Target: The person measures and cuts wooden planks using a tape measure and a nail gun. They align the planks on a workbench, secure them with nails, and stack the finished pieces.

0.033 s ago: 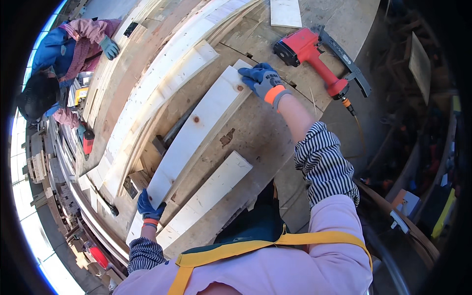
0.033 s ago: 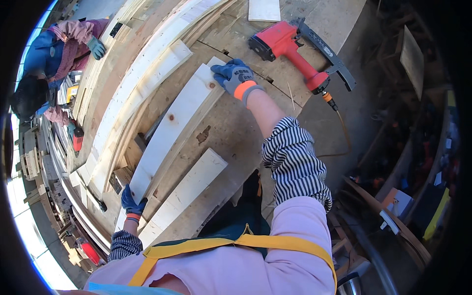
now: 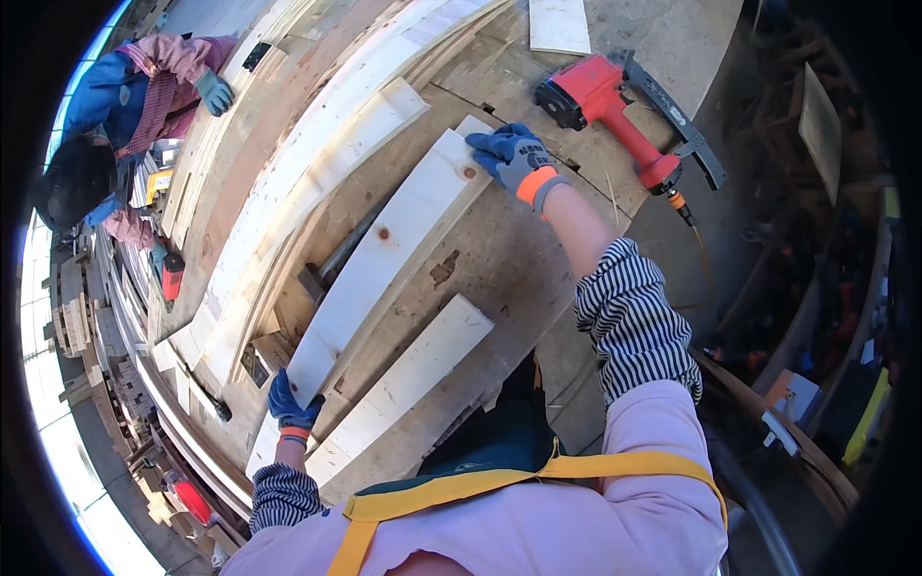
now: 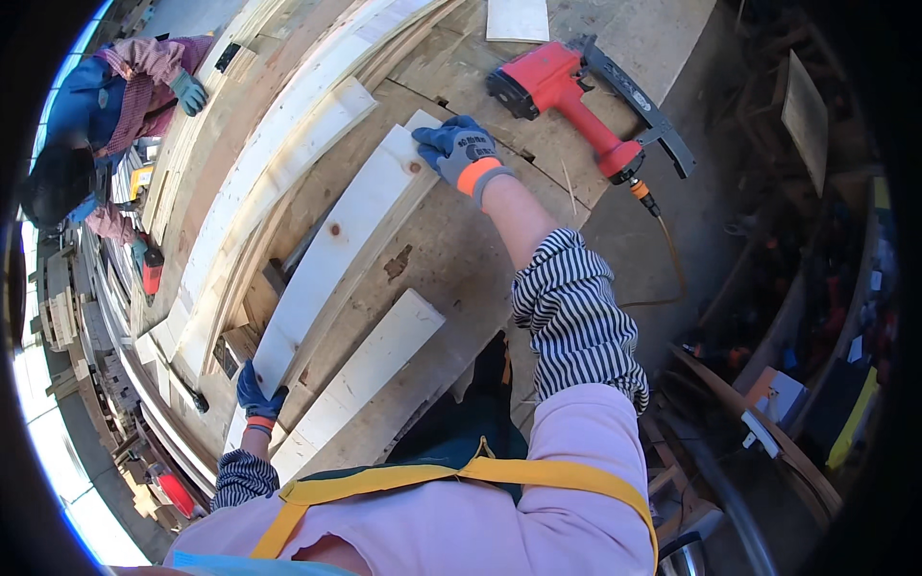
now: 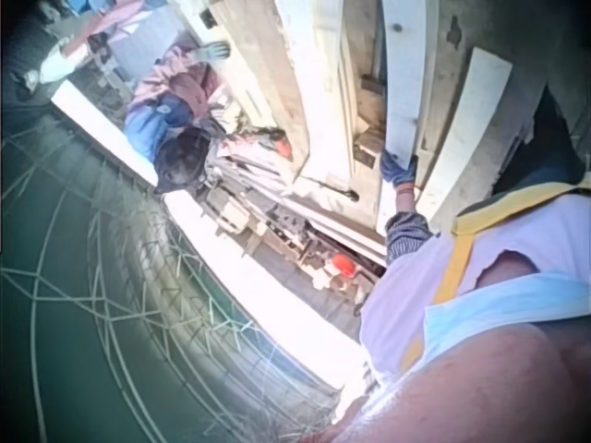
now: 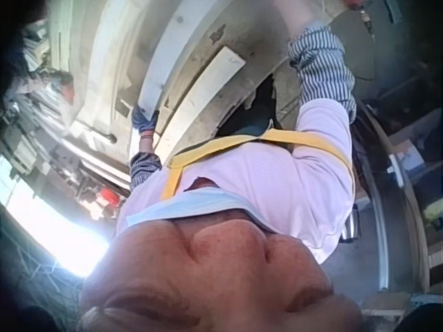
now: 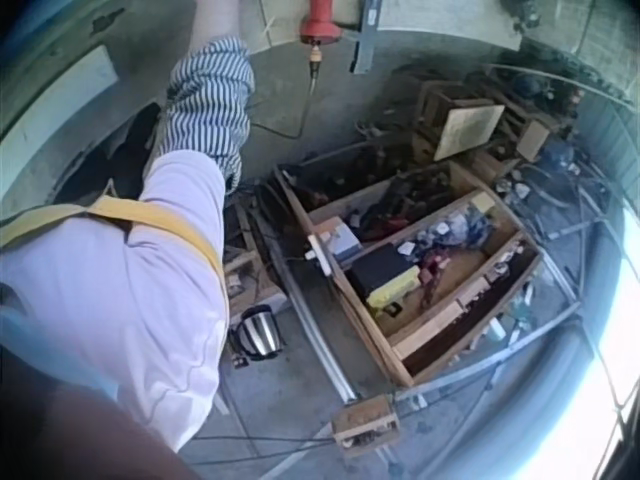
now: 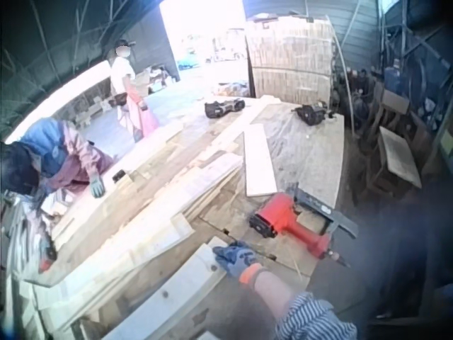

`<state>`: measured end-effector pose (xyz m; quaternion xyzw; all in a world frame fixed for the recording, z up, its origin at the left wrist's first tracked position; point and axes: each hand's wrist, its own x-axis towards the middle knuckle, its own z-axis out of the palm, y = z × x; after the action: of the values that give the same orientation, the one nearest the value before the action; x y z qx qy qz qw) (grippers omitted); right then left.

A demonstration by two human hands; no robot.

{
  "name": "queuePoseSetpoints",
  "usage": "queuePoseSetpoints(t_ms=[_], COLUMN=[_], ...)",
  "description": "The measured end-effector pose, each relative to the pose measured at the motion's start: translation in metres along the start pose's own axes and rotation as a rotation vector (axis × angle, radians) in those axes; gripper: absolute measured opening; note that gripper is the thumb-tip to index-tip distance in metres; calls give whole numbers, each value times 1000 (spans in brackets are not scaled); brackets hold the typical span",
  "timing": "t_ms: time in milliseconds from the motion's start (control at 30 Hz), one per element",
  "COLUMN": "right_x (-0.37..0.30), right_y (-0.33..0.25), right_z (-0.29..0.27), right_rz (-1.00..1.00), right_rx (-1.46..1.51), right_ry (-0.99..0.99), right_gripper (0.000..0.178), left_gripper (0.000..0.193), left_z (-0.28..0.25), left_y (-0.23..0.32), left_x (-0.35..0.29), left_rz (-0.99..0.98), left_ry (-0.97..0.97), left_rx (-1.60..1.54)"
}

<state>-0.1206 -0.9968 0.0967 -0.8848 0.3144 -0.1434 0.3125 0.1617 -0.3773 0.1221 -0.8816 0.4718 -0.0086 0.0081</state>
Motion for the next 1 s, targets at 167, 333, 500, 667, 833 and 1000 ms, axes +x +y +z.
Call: queuePoseSetpoints(t_ms=[167,333,500,667,833,1000], right_x=[-5,-1,-3,-2,3,-12], right_y=[-8,-4,6,5,4,-130], right_z=[4,10,12,10,9,2], right_rz=[19,-3,143,286,102,-533], right_rx=[37,139,277,527,181,-216], right_ry=[23,111,85,76,148,209], right_gripper=[33,30,30,29,28,53], left_gripper=[113,112,113,108,102,99], left_z=[1,-3,3,6,7,-41], left_y=[-5,8,12,20,23,38], left_x=[-8,-1,-1,-1,0,16], left_rz=[-43,-55,-75,-39,-10,-113], left_ry=[-2,-7,30,90,170,-18], left_rx=[43,48,54,51,70,-59])
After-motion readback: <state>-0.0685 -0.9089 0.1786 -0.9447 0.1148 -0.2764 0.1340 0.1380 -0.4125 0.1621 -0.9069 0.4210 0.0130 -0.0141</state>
